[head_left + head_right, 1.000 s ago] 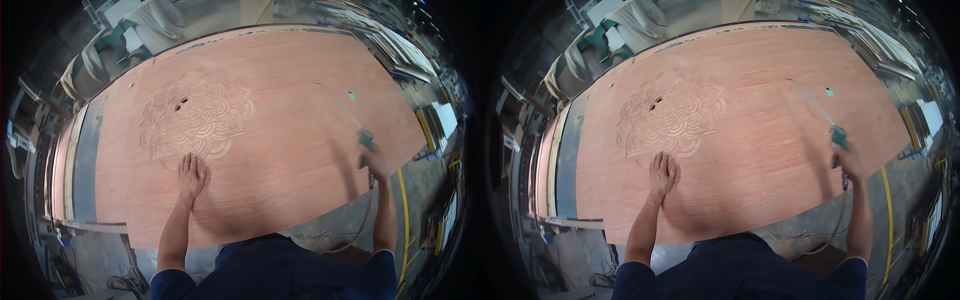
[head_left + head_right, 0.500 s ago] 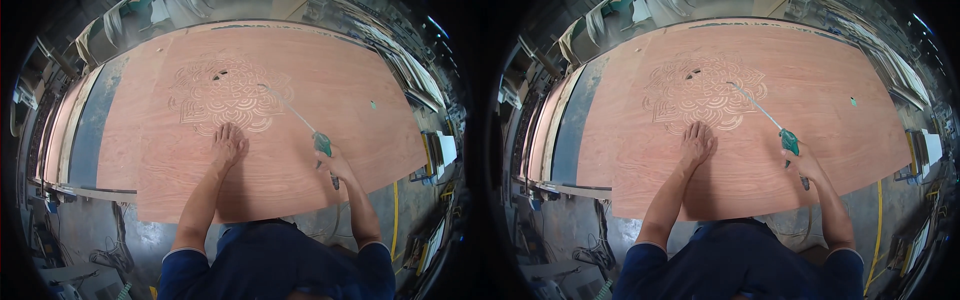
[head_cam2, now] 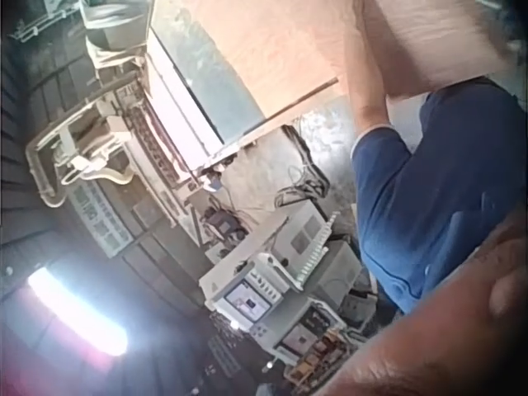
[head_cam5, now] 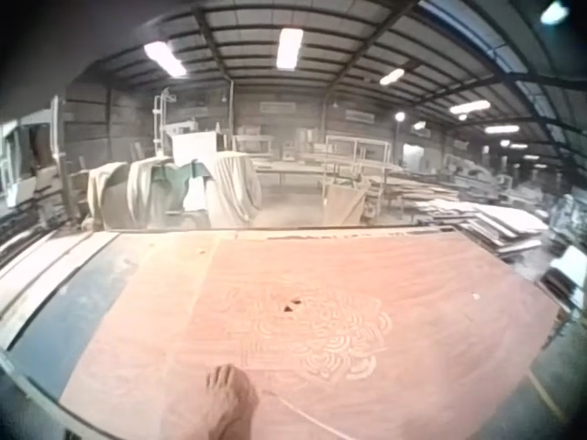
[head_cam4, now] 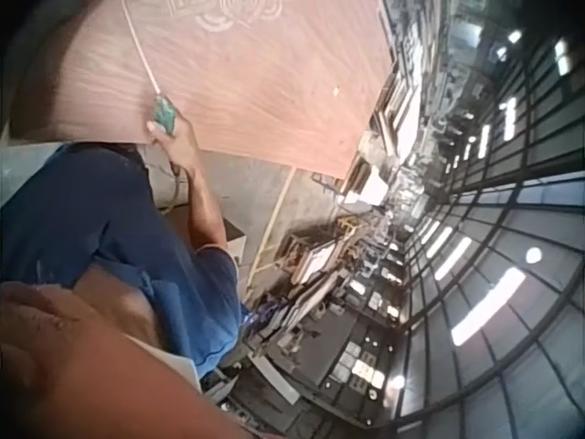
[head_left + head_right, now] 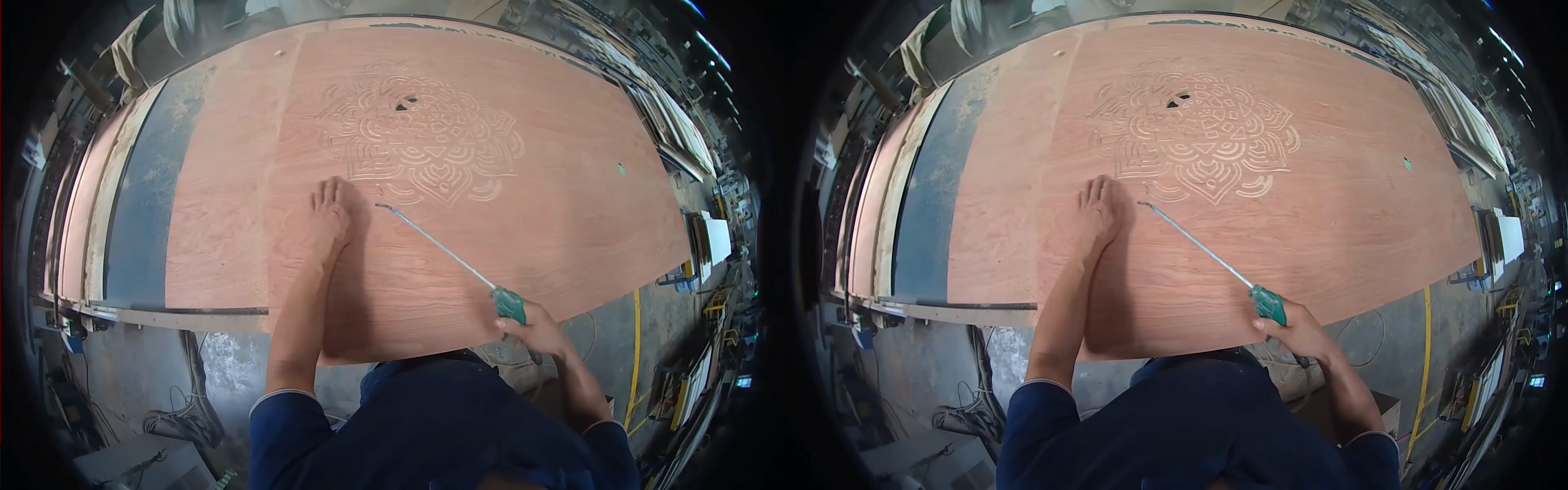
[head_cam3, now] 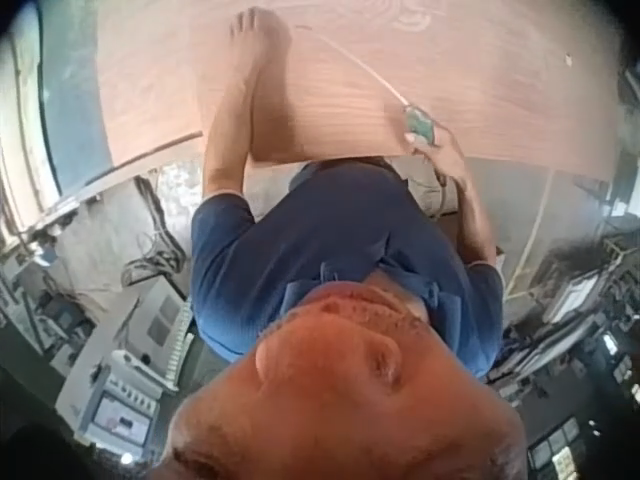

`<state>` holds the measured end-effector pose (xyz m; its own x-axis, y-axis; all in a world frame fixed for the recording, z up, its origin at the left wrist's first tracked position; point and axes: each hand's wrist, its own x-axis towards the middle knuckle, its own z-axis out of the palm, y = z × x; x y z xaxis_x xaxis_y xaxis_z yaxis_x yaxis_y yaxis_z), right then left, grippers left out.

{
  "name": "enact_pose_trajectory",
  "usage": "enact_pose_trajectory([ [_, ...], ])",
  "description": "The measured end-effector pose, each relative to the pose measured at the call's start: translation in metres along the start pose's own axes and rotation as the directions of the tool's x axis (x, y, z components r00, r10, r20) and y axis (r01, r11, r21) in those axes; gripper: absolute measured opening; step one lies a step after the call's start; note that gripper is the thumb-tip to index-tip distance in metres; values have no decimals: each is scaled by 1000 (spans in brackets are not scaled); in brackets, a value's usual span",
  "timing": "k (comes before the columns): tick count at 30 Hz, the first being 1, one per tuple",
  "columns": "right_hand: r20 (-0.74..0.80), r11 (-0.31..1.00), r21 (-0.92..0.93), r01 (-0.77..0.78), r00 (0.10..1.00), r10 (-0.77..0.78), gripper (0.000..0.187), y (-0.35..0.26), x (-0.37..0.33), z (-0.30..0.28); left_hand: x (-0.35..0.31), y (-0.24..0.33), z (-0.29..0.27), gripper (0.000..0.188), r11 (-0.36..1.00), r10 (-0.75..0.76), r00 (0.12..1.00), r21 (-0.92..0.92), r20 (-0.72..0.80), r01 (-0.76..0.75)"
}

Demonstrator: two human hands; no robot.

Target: Cleaning debris and waste material from a laser-cut decorative wooden panel using an air gun.

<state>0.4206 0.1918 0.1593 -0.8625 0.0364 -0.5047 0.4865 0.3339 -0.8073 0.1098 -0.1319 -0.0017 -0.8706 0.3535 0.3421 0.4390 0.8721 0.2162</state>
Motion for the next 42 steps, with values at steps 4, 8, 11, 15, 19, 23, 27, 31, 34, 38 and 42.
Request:
enact_pose_trajectory([
  [4, 62, 995, 32, -95, 994, 93, 46, 5, -28, -10, -63, -60, -61, 54, 962, -244, 965, 106, -95, 254],
  [8, 360, 972, -189, -139, 911, 201, 45, 10, -38, -27, -144, -34, -111, 56, 912, -380, 921, 132, -83, 388],
  [11, 405, 983, -172, -63, 905, 129, 46, 8, -25, -27, -199, 2, -121, 60, 885, -449, 891, 108, -62, 453],
  [15, 456, 785, -458, 417, 869, -195, 51, -29, 19, 25, -230, 24, -122, 63, 783, -599, 790, 110, -131, 612],
  [19, 572, 579, -542, 609, 772, -276, 44, -99, 28, 85, -236, 20, -122, 64, 730, -647, 736, 118, -200, 674],
  [23, 632, 328, -569, 754, 656, -412, 37, -116, 70, 107, -235, 16, -128, 64, 747, -644, 739, 50, -198, 663],
  [27, 311, 366, -746, 556, 778, -546, 30, -173, 148, 105, -239, 5, -133, 65, 784, -616, 779, 4, -117, 621],
  [31, 46, 385, -837, 388, 752, -657, 26, -227, 232, 117, -225, -24, -131, 64, 884, -464, 884, -87, -56, 459],
  [34, -100, 433, -846, 311, 706, -701, 29, -264, 266, 140, -216, -51, -126, 68, 935, -332, 943, -130, -2, 329],
  [38, -211, 583, -786, 207, 797, -567, 34, -297, 262, 159, -200, -68, -122, 70, 952, -167, 983, -250, 71, 179],
  [42, -250, 671, -724, 160, 845, -472, 34, -276, 244, 165, -184, -80, -124, 69, 943, -40, 994, -326, 105, 72],
])
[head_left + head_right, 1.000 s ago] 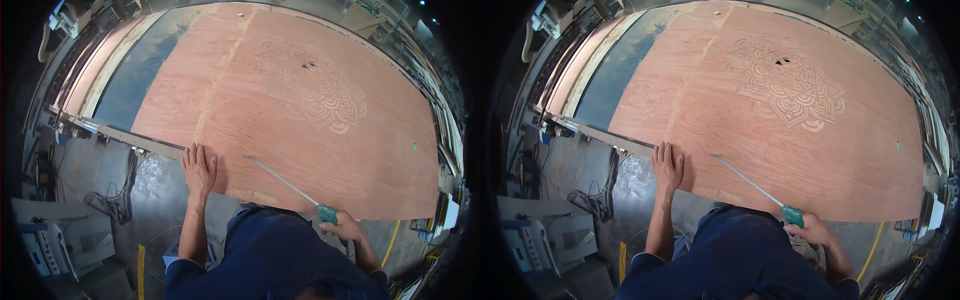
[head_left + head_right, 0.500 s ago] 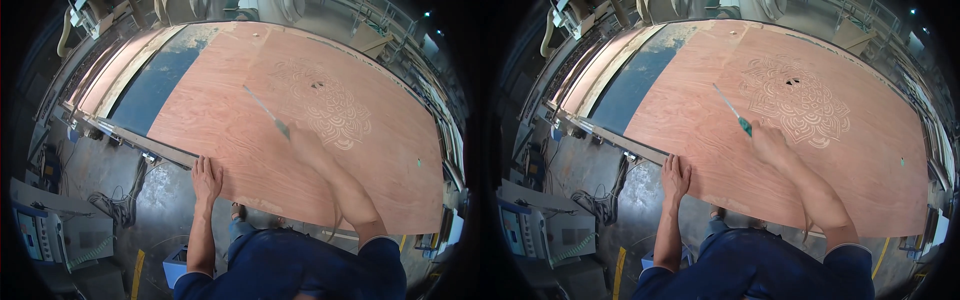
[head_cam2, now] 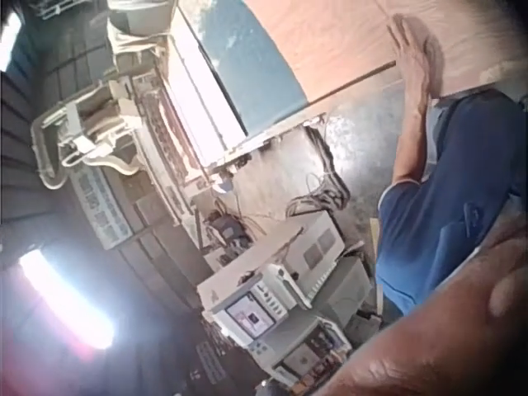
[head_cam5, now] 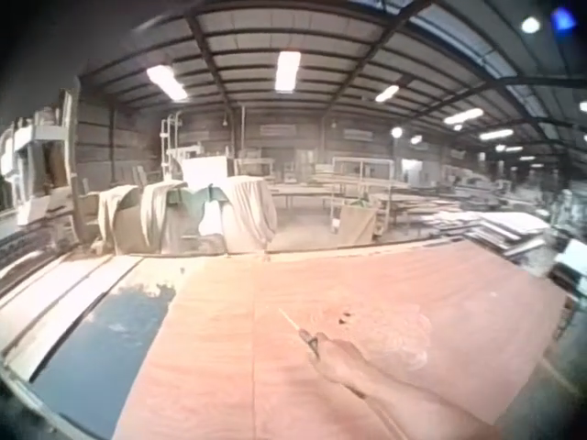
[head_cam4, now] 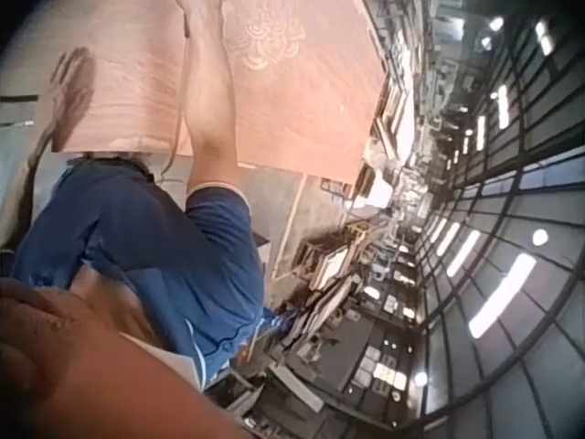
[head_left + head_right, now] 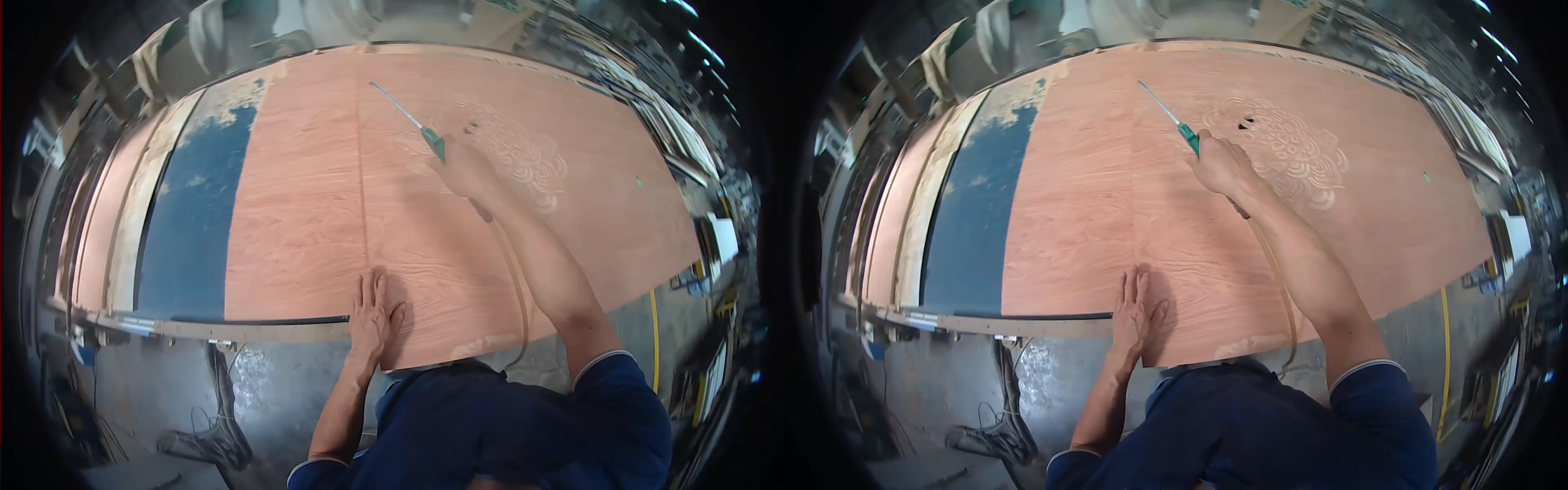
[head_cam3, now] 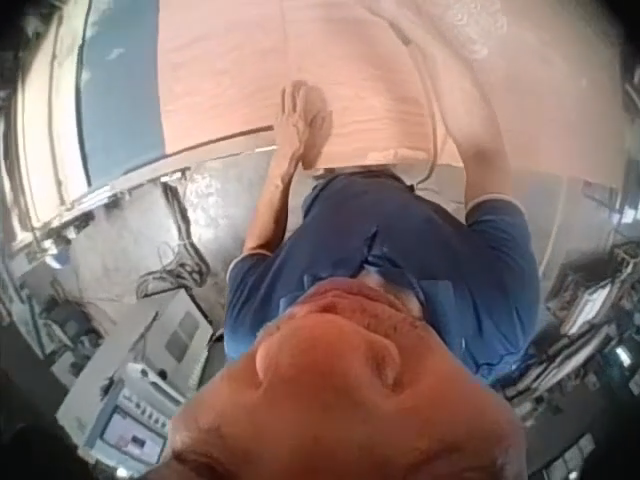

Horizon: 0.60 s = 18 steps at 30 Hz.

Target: Cleaning debris and waste material from a laser-cut decorative wooden panel using an air gun.

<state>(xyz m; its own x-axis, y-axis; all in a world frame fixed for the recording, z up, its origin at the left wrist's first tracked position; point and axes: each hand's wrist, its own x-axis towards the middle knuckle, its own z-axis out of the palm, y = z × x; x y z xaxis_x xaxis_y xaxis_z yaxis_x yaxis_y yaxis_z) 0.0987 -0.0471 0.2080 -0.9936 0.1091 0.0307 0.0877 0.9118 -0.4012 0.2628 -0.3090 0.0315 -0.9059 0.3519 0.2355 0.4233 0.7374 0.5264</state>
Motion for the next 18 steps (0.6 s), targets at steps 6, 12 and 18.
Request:
enact_pose_trajectory([
  [6, 43, 794, 476, -377, 912, 407, 36, 118, -99, -42, 73, -13, 8, 70, 973, 228, 972, 22, 57, -229],
  [12, -200, 940, 274, -202, 944, 261, 44, 173, -199, -16, 151, -12, 50, 68, 961, 255, 961, 79, 109, -264],
  [18, -162, 891, 308, -334, 904, 395, 46, 151, -209, -18, 171, -9, 70, 66, 966, 199, 975, 148, 93, -212],
])
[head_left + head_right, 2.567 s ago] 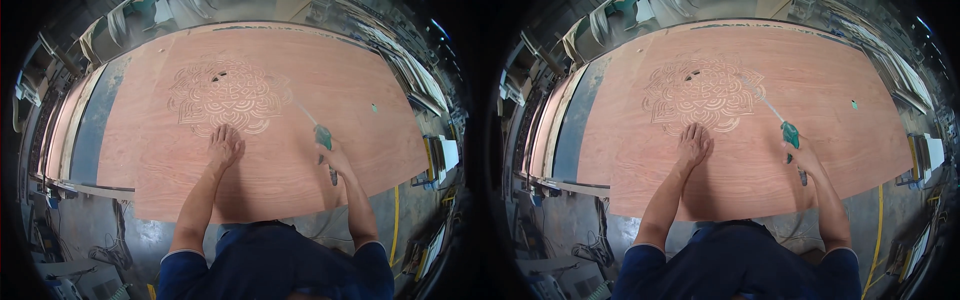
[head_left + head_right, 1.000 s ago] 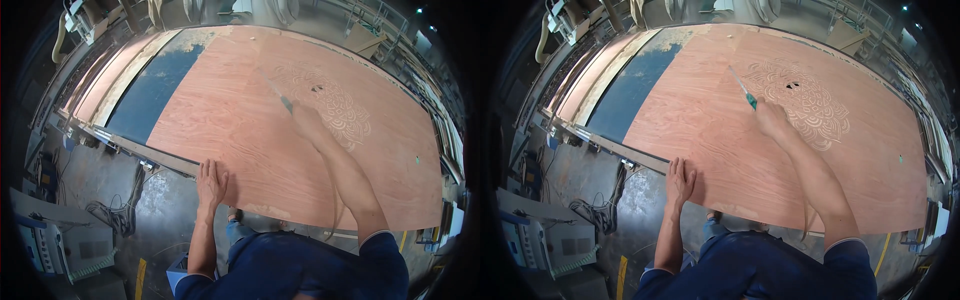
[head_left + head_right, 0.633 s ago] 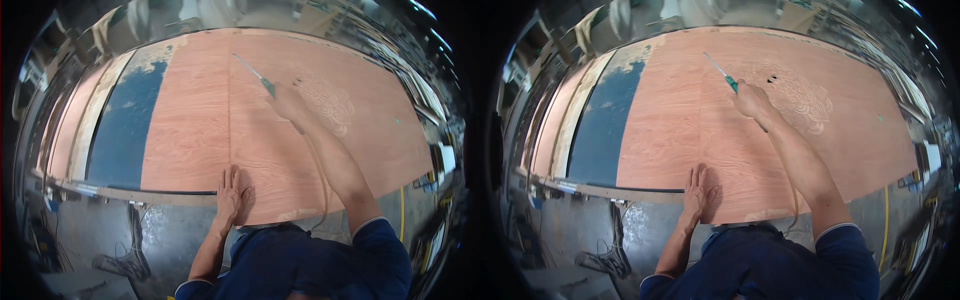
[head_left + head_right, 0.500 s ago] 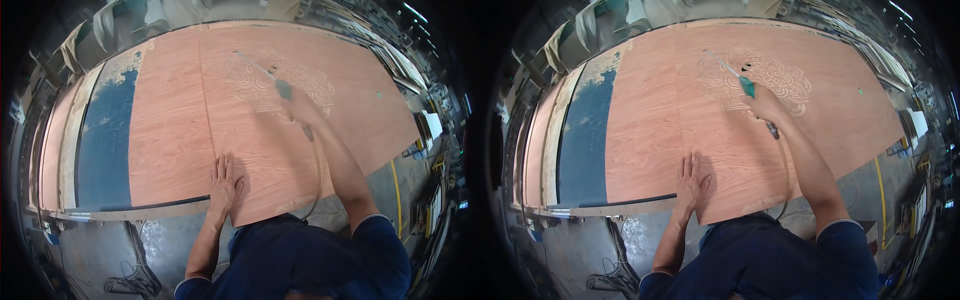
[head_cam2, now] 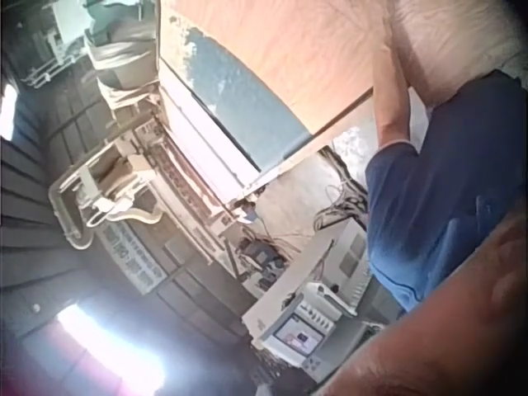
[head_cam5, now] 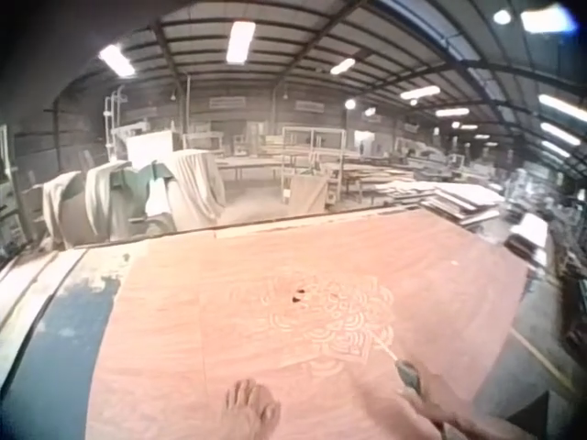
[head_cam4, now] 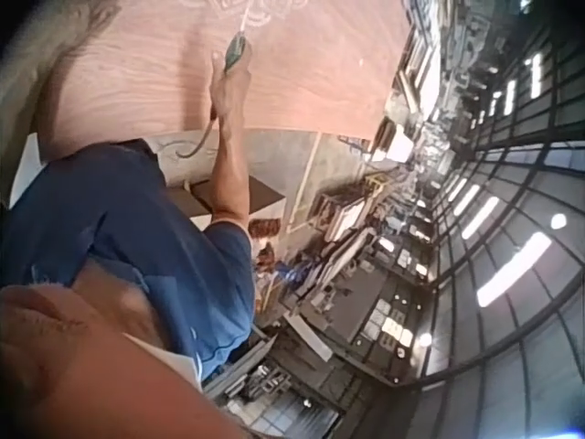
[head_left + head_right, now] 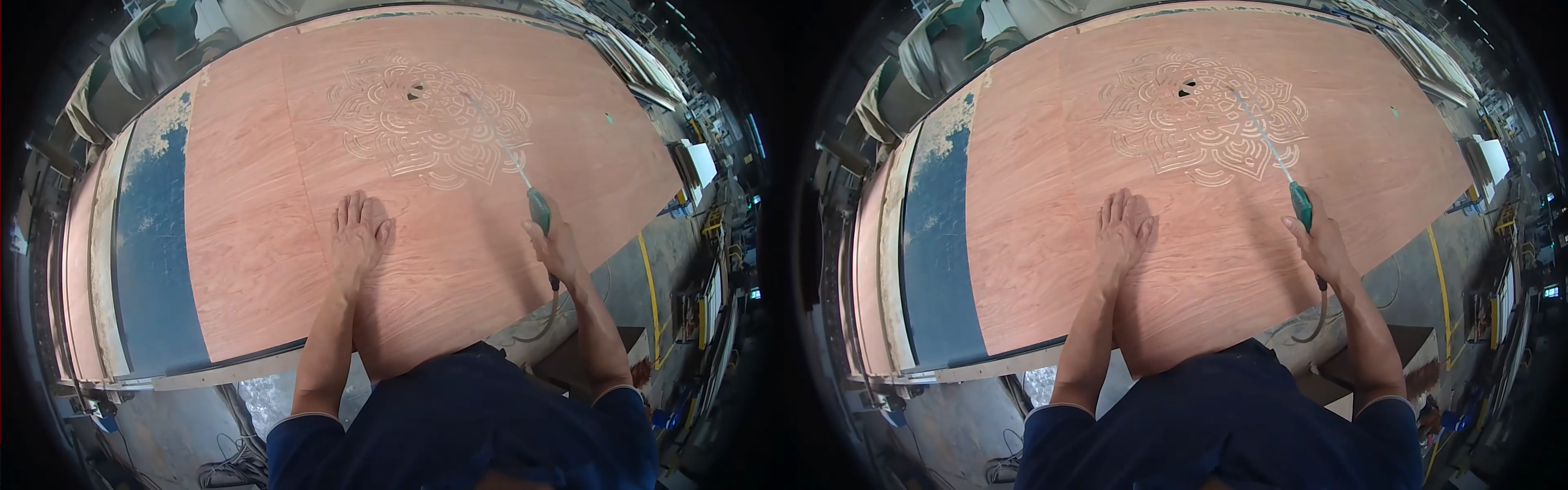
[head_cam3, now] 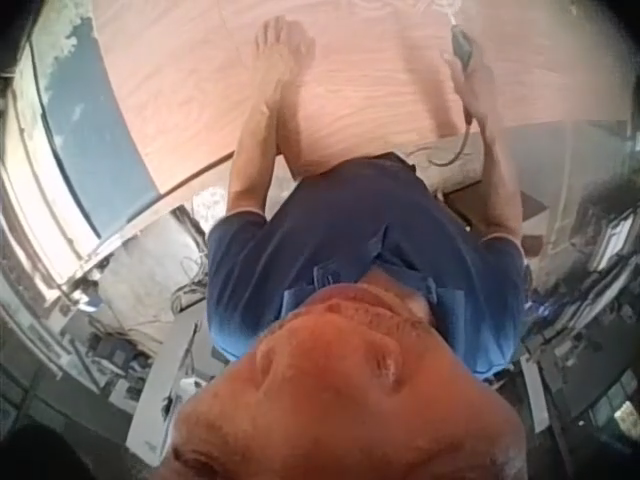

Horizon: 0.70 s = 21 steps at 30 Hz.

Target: Cleaning debris and waste material from a laser-cut decorative wooden panel using an air gun.

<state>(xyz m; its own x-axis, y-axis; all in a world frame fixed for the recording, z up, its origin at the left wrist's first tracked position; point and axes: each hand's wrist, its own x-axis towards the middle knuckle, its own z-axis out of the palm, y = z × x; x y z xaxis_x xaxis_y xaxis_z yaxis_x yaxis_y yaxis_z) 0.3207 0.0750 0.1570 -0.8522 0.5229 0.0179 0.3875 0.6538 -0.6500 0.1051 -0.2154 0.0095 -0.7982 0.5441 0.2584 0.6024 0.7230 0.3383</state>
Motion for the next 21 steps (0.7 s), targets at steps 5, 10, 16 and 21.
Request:
enact_pose_trajectory([
  [5, 289, 999, 25, -32, 957, 24, 40, -8, 12, -26, 5, 4, -4, 65, 1000, -14, 1000, -9, 15, 14],
  [10, 246, 997, -81, 6, 969, 14, 33, -37, 26, -28, 4, 3, -6, 62, 1000, -19, 1000, -2, -6, 19],
  [16, 209, 999, -22, 31, 978, -25, 33, -30, 33, -20, 5, 2, -4, 63, 1000, -5, 1000, -1, -27, 5],
  [21, 286, 991, -123, 50, 958, -13, 32, -14, 39, -18, 6, 5, -3, 62, 1000, 3, 999, -21, -32, -3],
])
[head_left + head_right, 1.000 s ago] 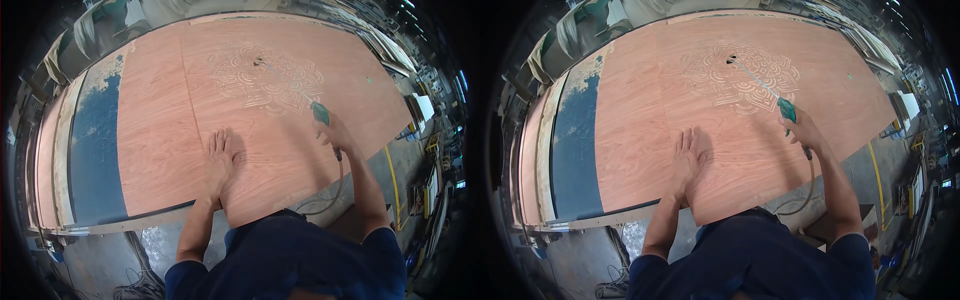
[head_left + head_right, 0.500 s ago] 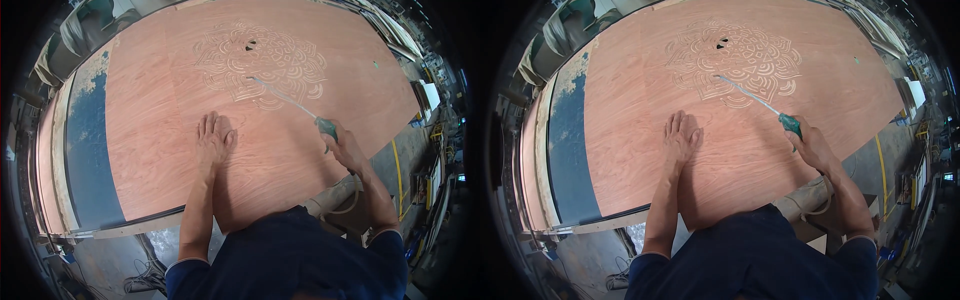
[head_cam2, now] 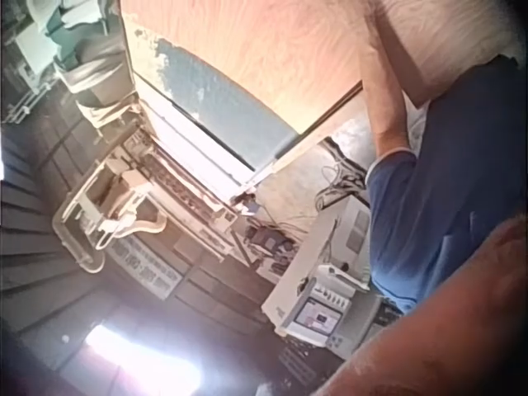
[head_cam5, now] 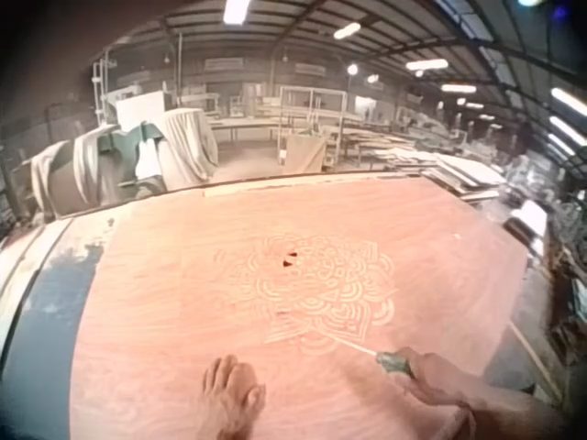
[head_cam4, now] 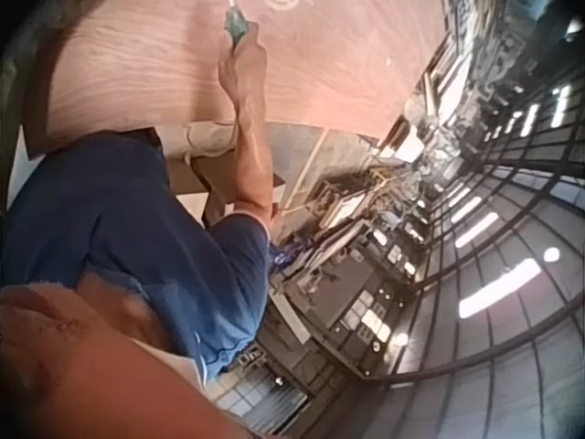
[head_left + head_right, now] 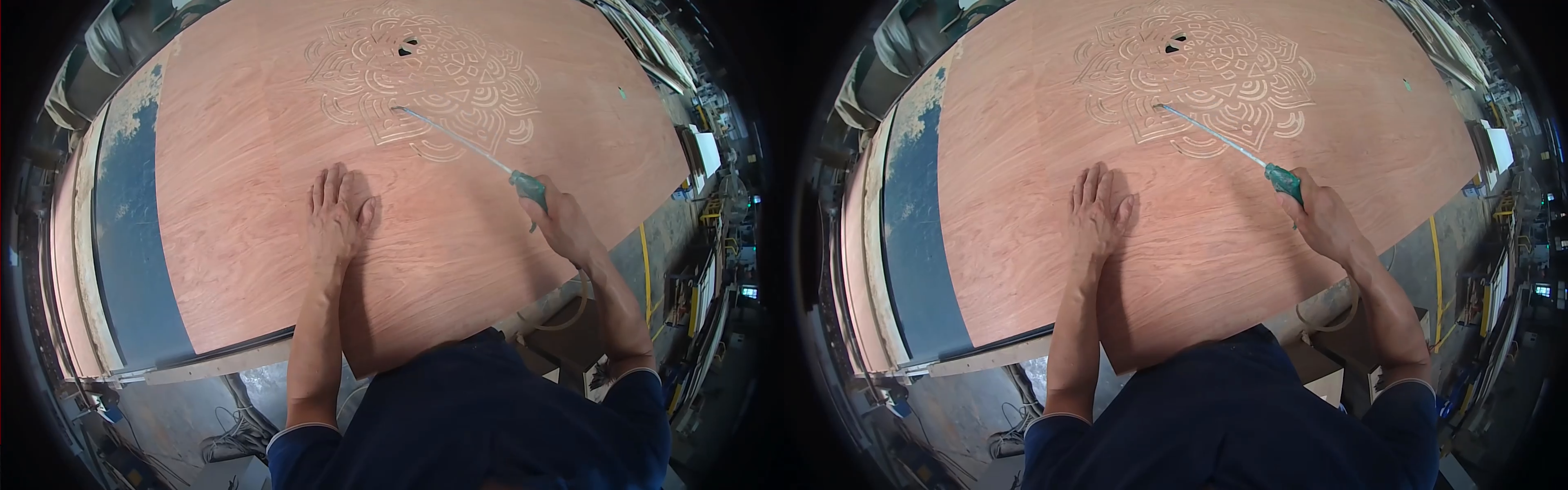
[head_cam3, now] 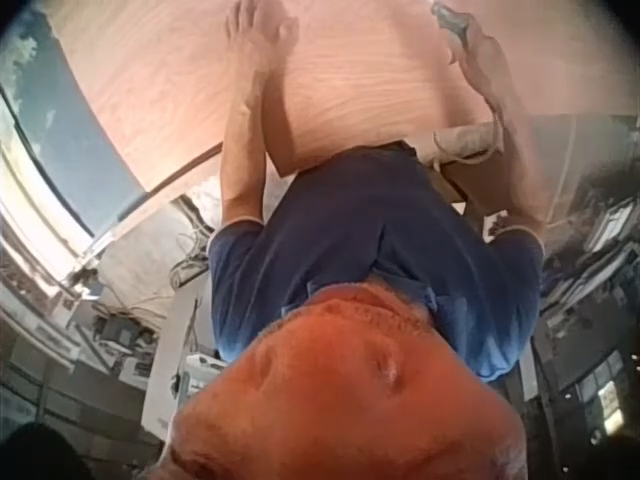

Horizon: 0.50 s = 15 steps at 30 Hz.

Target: Cleaning debris and waste material from a laser-cut decorative wooden panel using an air gun.

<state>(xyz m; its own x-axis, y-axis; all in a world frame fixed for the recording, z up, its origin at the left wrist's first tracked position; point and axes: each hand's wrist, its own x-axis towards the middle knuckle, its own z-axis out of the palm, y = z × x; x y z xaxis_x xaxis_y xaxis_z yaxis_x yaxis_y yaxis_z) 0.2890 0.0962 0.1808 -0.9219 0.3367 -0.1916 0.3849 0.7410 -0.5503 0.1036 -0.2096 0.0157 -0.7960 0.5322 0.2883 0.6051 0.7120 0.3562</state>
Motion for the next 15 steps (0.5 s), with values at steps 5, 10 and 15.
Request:
enact_pose_trajectory([
  [5, -179, 986, 155, 68, 983, -40, 26, -22, -5, -7, -3, -5, 1, 62, 999, -13, 1000, 30, 0, 13],
  [10, 54, 1000, 5, -17, 998, 17, 26, 9, 6, -2, 0, -2, 0, 62, 1000, -7, 1000, 28, 12, 7],
  [15, -212, 978, 204, 43, 977, 1, 23, -10, 0, -3, -3, -2, -4, 62, 998, -23, 999, 55, 30, 21],
])
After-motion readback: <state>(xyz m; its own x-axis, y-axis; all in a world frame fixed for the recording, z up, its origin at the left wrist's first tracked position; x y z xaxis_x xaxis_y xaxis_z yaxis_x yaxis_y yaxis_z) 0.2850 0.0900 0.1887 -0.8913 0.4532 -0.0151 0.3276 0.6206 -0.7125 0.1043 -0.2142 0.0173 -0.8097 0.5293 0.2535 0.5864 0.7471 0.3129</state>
